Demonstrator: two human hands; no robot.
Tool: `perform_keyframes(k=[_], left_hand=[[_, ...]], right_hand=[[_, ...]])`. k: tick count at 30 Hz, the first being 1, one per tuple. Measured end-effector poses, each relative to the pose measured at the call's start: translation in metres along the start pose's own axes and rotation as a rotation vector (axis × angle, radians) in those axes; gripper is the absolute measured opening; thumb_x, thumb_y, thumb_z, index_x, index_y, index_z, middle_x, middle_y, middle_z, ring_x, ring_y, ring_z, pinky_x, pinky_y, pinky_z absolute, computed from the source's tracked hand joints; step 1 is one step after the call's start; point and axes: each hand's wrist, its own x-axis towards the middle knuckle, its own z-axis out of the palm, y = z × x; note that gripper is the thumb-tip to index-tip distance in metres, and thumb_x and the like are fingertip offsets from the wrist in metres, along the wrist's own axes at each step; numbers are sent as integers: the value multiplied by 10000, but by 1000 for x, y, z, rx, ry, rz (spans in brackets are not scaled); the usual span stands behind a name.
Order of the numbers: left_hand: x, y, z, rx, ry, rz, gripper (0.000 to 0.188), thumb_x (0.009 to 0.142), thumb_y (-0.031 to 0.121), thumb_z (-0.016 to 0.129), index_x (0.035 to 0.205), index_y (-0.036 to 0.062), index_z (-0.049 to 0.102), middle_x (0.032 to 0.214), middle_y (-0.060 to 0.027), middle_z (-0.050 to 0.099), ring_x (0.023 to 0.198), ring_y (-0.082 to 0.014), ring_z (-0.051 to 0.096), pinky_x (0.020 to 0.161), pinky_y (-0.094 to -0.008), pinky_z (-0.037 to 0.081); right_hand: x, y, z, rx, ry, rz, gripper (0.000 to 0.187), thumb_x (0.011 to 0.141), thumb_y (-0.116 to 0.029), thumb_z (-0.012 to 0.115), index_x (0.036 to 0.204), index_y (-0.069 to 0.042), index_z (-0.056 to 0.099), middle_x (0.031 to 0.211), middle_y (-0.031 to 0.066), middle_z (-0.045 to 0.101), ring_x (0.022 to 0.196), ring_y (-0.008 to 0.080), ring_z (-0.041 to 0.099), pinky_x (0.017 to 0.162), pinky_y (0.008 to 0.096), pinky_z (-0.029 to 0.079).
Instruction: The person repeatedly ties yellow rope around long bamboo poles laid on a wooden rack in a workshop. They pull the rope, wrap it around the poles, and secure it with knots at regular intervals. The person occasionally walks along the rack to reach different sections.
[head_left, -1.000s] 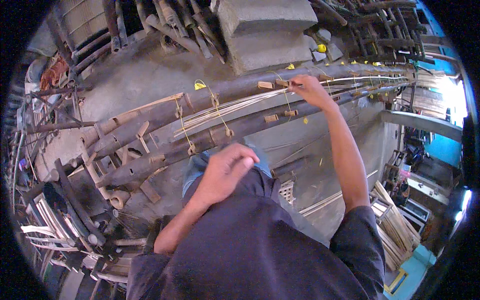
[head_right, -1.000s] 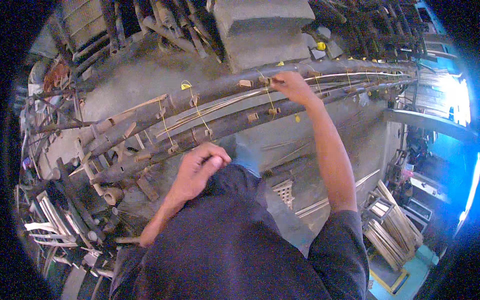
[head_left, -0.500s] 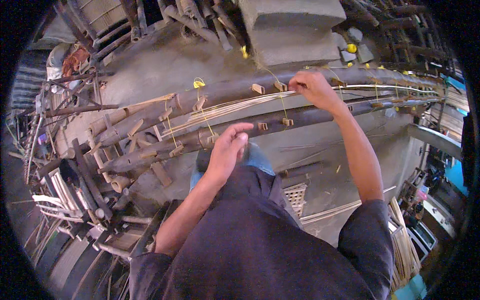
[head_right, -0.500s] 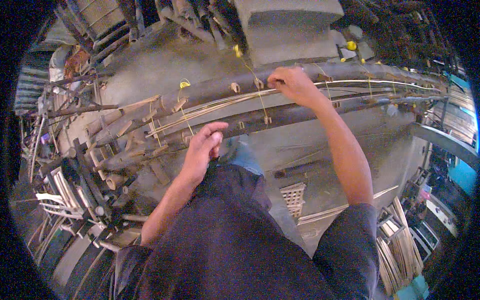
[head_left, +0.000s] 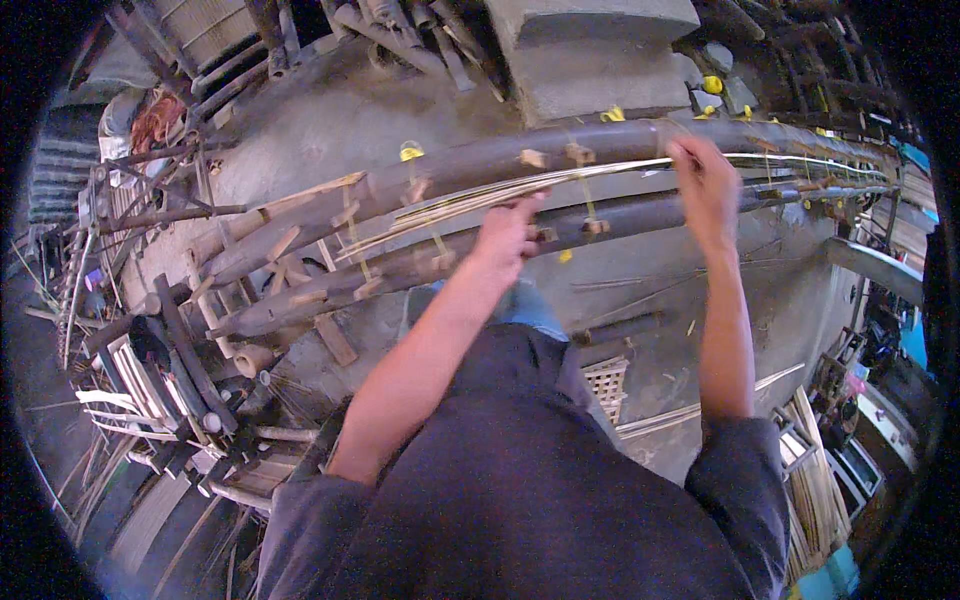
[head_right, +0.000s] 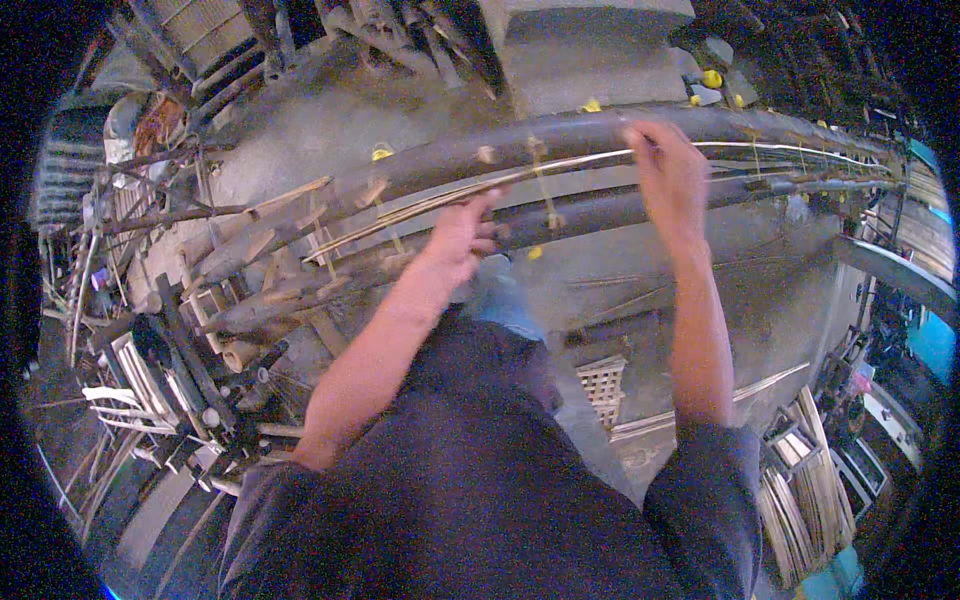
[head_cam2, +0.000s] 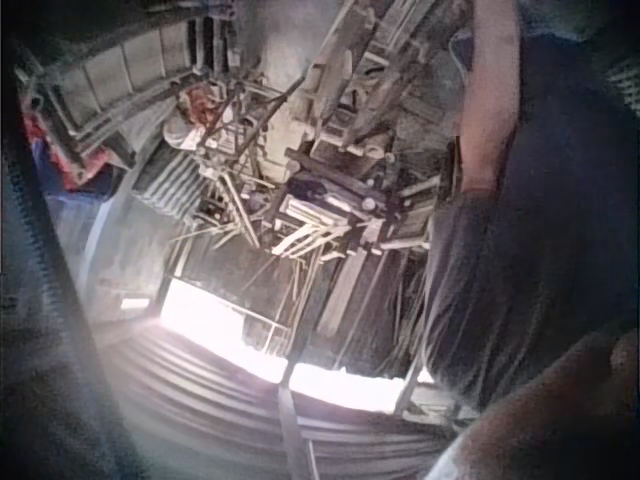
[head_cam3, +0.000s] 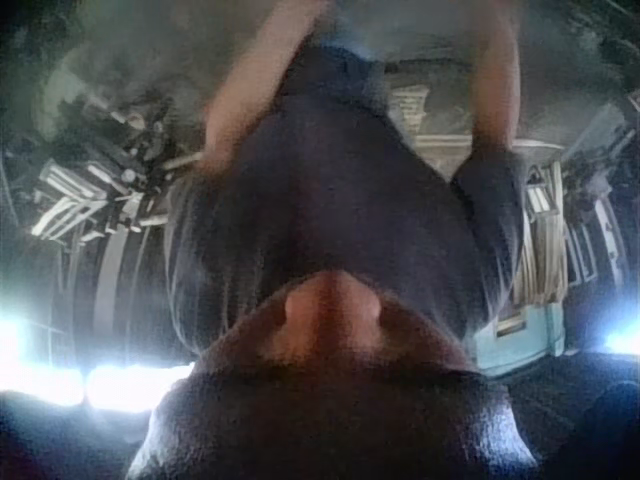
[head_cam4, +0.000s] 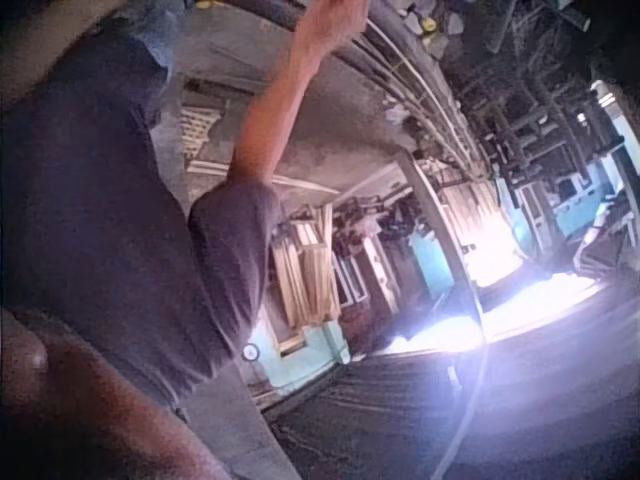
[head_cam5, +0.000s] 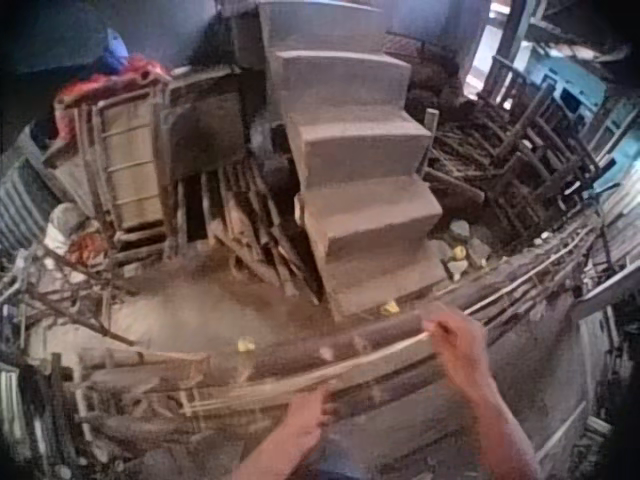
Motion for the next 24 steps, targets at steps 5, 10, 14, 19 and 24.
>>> perform_keyframes(k=[5, 10, 14, 19, 24], left_hand=[[-96, 14, -21, 482, -57, 563, 251, 900, 200, 603, 1097, 56, 659, 872, -41, 640, 745, -140, 599, 633, -259, 460], [-132, 69, -80, 946, 181, 885, 238, 917, 168, 551, 1107, 43, 622, 1017, -150, 679, 909, -301, 667, 837, -407, 501], [-110, 82, -100, 1193, 207, 705, 293, 913, 157, 530, 1194, 85, 567, 1113, -176, 658, 1011, -385, 619, 863, -472, 487], [-68, 62, -120, 1502, 240, 855, 168, 887, 169, 564, 968, 47, 647, 892, -185, 670, 840, -410, 635, 743, -493, 507], [-57, 53, -133, 1555, 232, 817, 242, 933, 238, 498, 1023, 77, 655, 934, -148, 689, 897, -378, 643, 800, -497, 496]], right_hand=[[-153, -71, 42, 739, -836, 445, 462, 874, -206, 659, 1283, -30, 537, 861, 94, 652, 813, 161, 627, 793, 331, 514], [-185, -90, 226, 612, -629, 744, 467, 910, -316, 605, 1237, 14, 561, 892, 132, 659, 851, 189, 627, 739, 350, 497], [-113, -178, 61, 115, -546, -142, 163, 878, -164, 601, 899, -23, 680, 851, 149, 643, 819, 296, 644, 703, 384, 493], [-10, -283, 37, -339, -614, -993, 110, 826, -137, 594, 828, -61, 672, 762, 116, 572, 831, 329, 625, 691, 421, 507], [36, -292, 105, -42, -691, -821, 269, 884, -253, 545, 959, -41, 693, 983, 172, 668, 958, 334, 641, 820, 423, 515]])
